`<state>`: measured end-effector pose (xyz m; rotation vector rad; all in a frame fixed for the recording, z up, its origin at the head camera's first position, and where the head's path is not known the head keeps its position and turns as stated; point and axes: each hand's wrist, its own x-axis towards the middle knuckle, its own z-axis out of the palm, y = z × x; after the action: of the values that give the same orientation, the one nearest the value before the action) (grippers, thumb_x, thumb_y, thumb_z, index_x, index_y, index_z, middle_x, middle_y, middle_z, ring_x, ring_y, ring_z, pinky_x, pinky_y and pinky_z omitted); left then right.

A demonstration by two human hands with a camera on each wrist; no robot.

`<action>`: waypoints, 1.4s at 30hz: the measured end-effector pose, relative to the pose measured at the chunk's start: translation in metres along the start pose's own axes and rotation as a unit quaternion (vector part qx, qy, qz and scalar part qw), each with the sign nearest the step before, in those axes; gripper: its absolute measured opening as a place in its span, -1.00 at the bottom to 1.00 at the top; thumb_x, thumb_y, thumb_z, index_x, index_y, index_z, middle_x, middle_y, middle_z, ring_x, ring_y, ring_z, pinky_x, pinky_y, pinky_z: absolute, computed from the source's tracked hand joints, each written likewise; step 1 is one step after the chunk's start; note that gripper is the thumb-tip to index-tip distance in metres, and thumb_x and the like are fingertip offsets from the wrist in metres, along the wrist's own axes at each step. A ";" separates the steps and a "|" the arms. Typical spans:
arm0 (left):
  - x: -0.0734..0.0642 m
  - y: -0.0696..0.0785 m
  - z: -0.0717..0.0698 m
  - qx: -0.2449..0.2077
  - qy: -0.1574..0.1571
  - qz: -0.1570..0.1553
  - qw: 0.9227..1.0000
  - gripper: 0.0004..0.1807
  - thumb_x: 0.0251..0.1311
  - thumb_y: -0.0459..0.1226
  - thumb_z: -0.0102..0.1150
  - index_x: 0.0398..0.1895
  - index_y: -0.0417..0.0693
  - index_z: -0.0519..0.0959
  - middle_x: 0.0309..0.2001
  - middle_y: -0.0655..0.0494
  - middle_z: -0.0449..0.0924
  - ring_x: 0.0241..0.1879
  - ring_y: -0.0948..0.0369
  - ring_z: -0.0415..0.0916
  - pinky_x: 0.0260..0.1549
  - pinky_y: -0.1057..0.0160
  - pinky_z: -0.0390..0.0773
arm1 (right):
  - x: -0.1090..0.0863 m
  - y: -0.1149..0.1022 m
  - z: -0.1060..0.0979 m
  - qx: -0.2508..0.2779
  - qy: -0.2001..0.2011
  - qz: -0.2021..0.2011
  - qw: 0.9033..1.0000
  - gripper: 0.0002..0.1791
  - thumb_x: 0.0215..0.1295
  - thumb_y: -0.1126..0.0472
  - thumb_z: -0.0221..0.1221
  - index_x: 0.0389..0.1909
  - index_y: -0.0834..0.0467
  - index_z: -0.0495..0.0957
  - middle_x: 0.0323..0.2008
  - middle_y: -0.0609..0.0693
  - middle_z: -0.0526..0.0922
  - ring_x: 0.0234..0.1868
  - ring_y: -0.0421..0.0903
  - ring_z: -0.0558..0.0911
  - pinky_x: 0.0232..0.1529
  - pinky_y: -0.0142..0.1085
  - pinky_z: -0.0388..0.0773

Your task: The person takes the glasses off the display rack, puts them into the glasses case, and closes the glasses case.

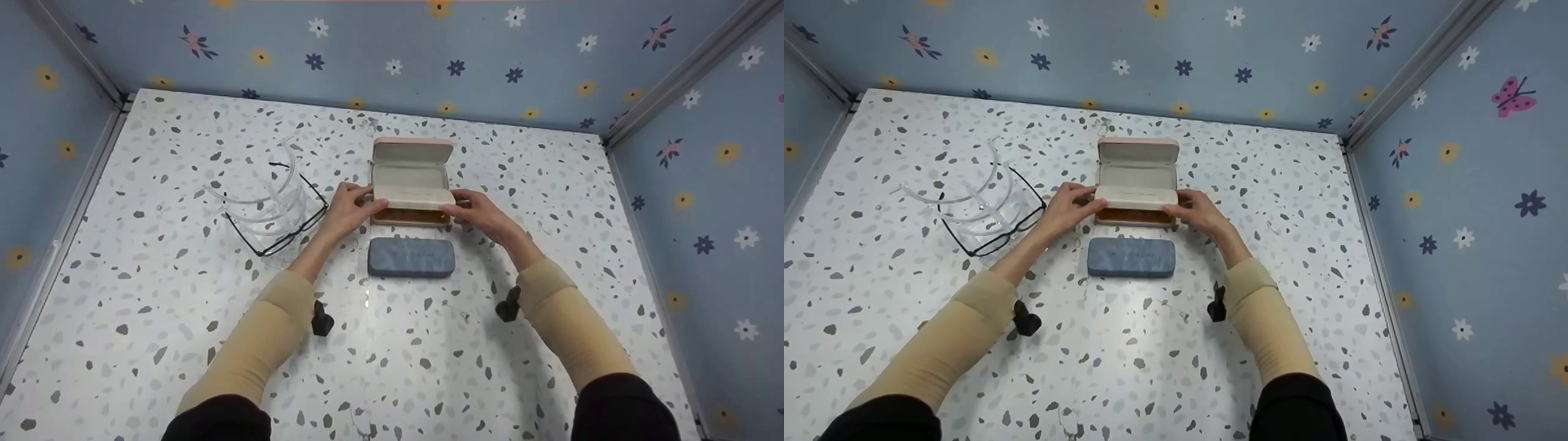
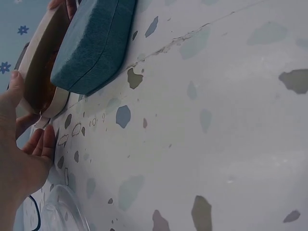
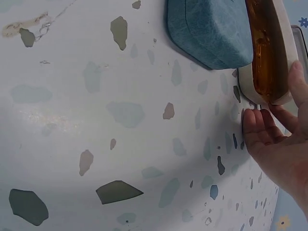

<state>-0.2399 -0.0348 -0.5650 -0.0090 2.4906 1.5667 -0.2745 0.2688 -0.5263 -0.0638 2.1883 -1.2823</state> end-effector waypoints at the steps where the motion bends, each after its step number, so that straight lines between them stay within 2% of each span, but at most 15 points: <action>1: 0.000 0.000 0.000 -0.001 0.001 0.002 1.000 -0.19 0.27 0.12 0.33 0.47 -0.11 0.42 0.28 -0.17 0.30 0.17 0.02 0.35 0.22 0.04 0.44 | -0.001 0.001 0.001 -0.001 0.001 -0.005 1.000 -0.23 0.45 -0.07 0.25 0.53 0.18 0.27 0.42 0.19 0.45 0.39 0.09 0.49 0.41 0.00 0.48; 4: -0.001 -0.002 0.000 0.000 0.004 0.010 1.000 -0.18 0.25 0.09 0.36 0.46 -0.15 0.41 0.31 -0.18 0.29 0.20 0.01 0.36 0.27 0.03 0.44 | -0.002 0.005 0.003 -0.013 0.009 -0.028 0.999 -0.27 0.45 -0.03 0.26 0.52 0.18 0.29 0.43 0.17 0.44 0.38 0.08 0.50 0.36 -0.03 0.51; 8: -0.003 -0.004 0.001 0.026 0.004 0.027 0.999 -0.17 0.23 0.06 0.40 0.46 -0.19 0.41 0.32 -0.18 0.29 0.25 0.00 0.37 0.33 0.04 0.43 | 0.000 0.011 0.005 -0.053 0.032 -0.079 0.995 -0.34 0.41 0.10 0.31 0.46 0.21 0.39 0.35 0.21 0.52 0.25 0.10 0.55 0.26 -0.10 0.51; 11: -0.003 -0.007 0.002 0.042 0.009 0.041 0.998 -0.18 0.22 0.02 0.44 0.45 -0.20 0.42 0.31 -0.19 0.30 0.21 -0.01 0.41 0.29 0.05 0.47 | 0.002 0.014 0.009 -0.081 0.052 -0.115 0.989 -0.37 0.33 0.19 0.38 0.38 0.24 0.48 0.26 0.24 0.60 0.16 0.13 0.59 0.27 -0.06 0.49; 14: -0.005 -0.009 0.003 0.033 0.014 0.045 0.998 -0.20 0.20 -0.06 0.48 0.44 -0.20 0.43 0.32 -0.18 0.31 0.18 -0.01 0.46 0.24 0.08 0.53 | 0.002 0.015 0.013 -0.097 0.071 -0.129 0.984 -0.35 0.24 0.24 0.44 0.34 0.26 0.51 0.23 0.25 0.61 0.14 0.14 0.59 0.30 0.02 0.48; 21: -0.010 -0.008 0.004 0.015 0.012 0.042 0.999 -0.17 0.12 -0.17 0.54 0.45 -0.19 0.42 0.32 -0.16 0.30 0.17 -0.05 0.52 0.25 0.08 0.55 | -0.006 0.014 0.020 -0.117 0.104 -0.102 0.982 -0.21 0.11 0.25 0.53 0.37 0.26 0.43 0.28 0.22 0.51 0.20 0.14 0.54 0.31 0.00 0.46; 27: -0.013 -0.007 0.006 0.024 0.016 0.039 0.999 -0.14 0.05 -0.16 0.58 0.43 -0.22 0.43 0.33 -0.15 0.31 0.23 -0.04 0.49 0.31 0.10 0.52 | -0.008 0.015 0.020 -0.132 0.100 -0.098 0.981 -0.19 0.06 0.21 0.56 0.35 0.23 0.47 0.25 0.19 0.54 0.20 0.12 0.57 0.32 -0.02 0.49; 31: -0.017 -0.007 0.008 0.023 0.012 0.052 0.998 -0.14 0.03 -0.17 0.59 0.41 -0.26 0.45 0.37 -0.17 0.31 0.31 -0.06 0.43 0.37 0.10 0.47 | -0.012 0.014 0.019 -0.137 0.096 -0.095 0.981 -0.19 0.02 0.22 0.58 0.33 0.25 0.49 0.22 0.20 0.58 0.20 0.11 0.59 0.31 -0.02 0.51; 37: -0.027 -0.008 0.010 0.021 0.012 0.062 0.998 -0.15 0.16 -0.15 0.51 0.45 -0.32 0.37 0.47 -0.21 0.23 0.41 -0.10 0.37 0.46 0.06 0.38 | -0.018 0.010 0.021 -0.138 0.081 -0.077 0.984 -0.18 0.10 0.18 0.54 0.39 0.25 0.45 0.30 0.21 0.51 0.31 0.14 0.56 0.43 0.00 0.44; 42: -0.038 -0.004 0.014 0.011 0.035 0.084 0.996 -0.22 0.34 -0.13 0.35 0.50 -0.31 0.30 0.48 -0.23 0.27 0.46 -0.10 0.32 0.49 0.02 0.34 | -0.024 0.001 0.023 -0.142 0.095 -0.079 0.982 -0.16 0.24 0.04 0.45 0.47 0.23 0.36 0.40 0.25 0.41 0.40 0.23 0.47 0.46 0.07 0.40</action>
<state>-0.1997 -0.0275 -0.5680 0.1569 2.6235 1.6274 -0.2426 0.2593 -0.5244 -0.2419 2.5634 -1.0860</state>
